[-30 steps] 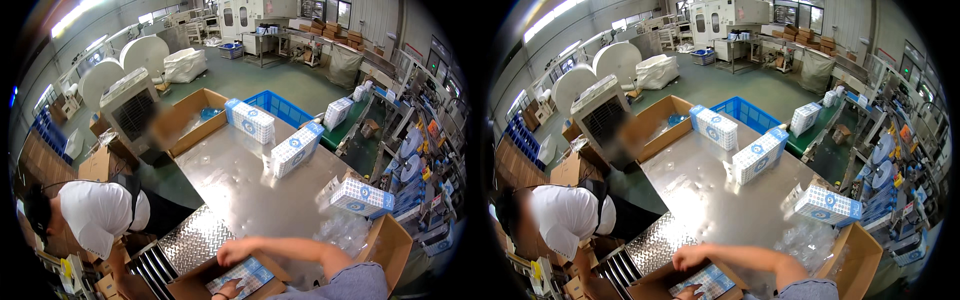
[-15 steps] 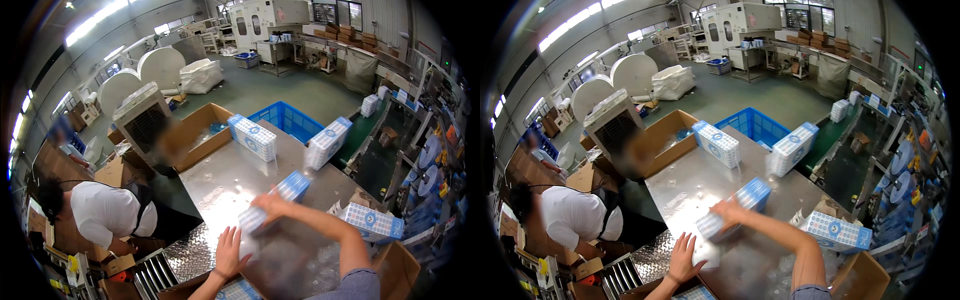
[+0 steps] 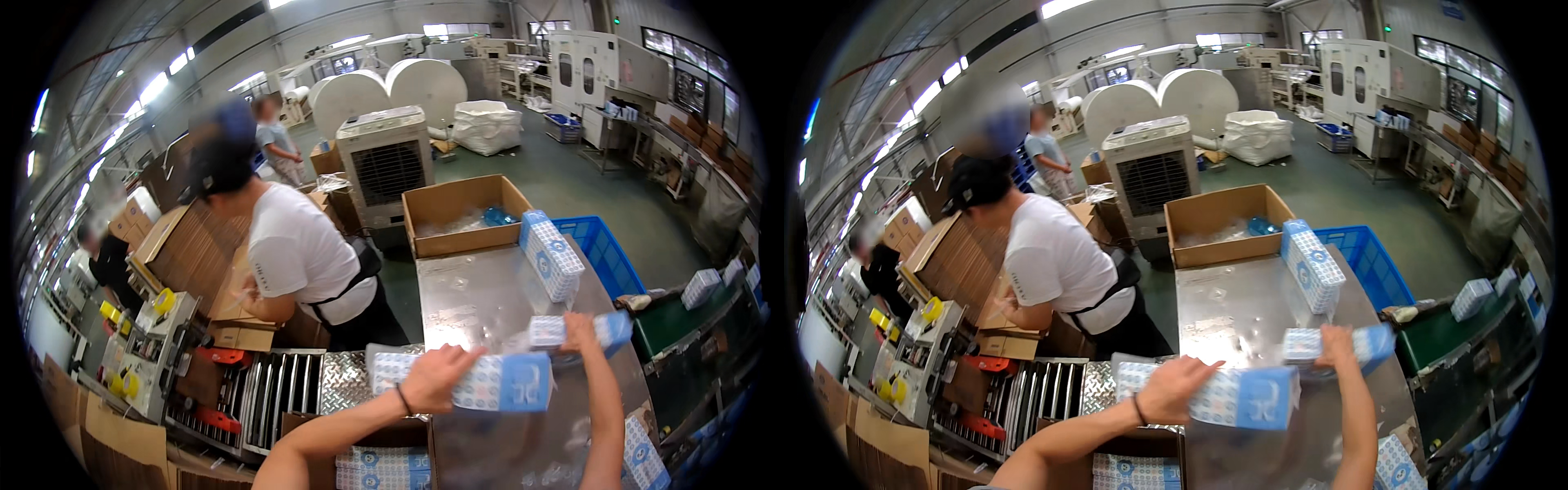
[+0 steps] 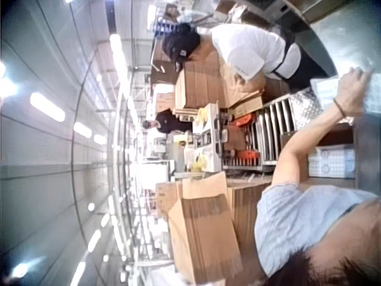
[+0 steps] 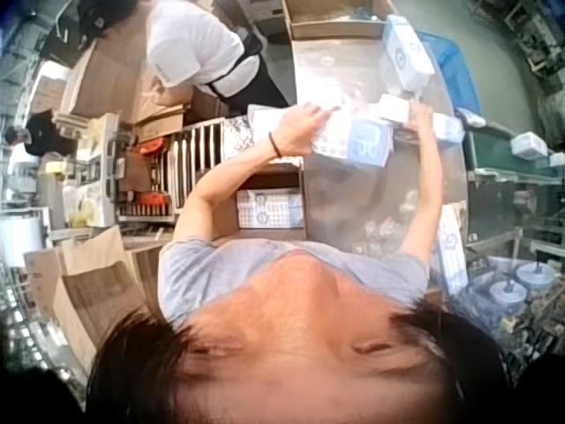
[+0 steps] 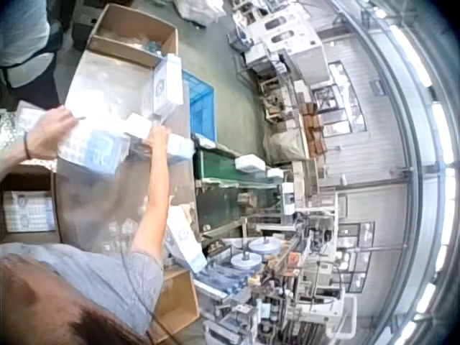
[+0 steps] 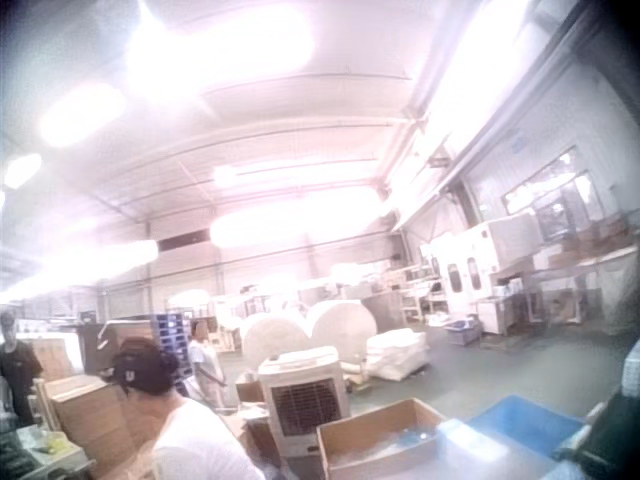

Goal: The person packs small blue and white patterned boxes into larger cardboard shipping boxes. They place bubble wrap inside the boxes, arrange the smaller boxes, and close the flaps of the cardboard boxes. The person works at a packing station with a conveyor belt and stacks of boxes.

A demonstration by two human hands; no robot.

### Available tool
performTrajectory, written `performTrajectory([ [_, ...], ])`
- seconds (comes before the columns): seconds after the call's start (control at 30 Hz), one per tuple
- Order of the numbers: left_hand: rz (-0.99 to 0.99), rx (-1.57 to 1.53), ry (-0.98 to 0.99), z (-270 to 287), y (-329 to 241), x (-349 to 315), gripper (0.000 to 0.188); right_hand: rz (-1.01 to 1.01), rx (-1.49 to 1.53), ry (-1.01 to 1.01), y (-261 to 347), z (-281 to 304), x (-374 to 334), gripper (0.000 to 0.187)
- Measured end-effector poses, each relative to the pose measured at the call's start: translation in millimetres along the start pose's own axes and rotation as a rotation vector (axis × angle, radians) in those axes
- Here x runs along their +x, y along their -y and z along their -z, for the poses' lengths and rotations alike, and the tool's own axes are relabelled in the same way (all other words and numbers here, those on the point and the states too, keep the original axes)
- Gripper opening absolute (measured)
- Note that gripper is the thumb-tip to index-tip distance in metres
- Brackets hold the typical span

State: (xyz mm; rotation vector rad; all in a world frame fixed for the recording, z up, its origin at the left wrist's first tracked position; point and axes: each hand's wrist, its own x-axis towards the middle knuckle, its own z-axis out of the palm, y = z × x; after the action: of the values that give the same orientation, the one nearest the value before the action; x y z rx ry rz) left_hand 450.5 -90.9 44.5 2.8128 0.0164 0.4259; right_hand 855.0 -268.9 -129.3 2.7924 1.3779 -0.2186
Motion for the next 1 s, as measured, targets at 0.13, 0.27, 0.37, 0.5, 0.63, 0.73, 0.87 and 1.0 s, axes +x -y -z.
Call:
performTrajectory([
  [0.13,0.151,-0.648,-0.29,61,25,-87,0.075,0.315,0.099,-0.26,122,-19,-65,0.116],
  [0.27,0.557,-0.968,-0.477,58,25,-188,0.072,0.114,0.339,0.019,152,22,-99,0.121],
  [0.37,0.494,-0.762,-0.504,71,16,-228,0.069,0.111,0.833,-0.236,109,23,-116,0.105],
  [0.5,0.327,-0.512,-0.325,103,3,-260,0.064,-0.115,1.75,-0.197,134,73,-172,0.086],
  [0.63,0.491,-0.435,0.049,7,31,-300,0.069,-0.25,2.202,-0.093,103,47,-218,0.071],
  [0.73,0.39,-0.172,0.457,-122,13,-330,0.074,0.205,2.142,-0.371,141,38,-252,0.064],
  [0.87,0.325,-0.507,1.113,-236,63,-310,0.075,0.457,2.383,0.41,275,55,-275,0.071],
  [1.0,0.631,-0.226,0.834,-272,116,-378,0.078,0.925,0.848,-0.178,436,49,-235,0.076],
])
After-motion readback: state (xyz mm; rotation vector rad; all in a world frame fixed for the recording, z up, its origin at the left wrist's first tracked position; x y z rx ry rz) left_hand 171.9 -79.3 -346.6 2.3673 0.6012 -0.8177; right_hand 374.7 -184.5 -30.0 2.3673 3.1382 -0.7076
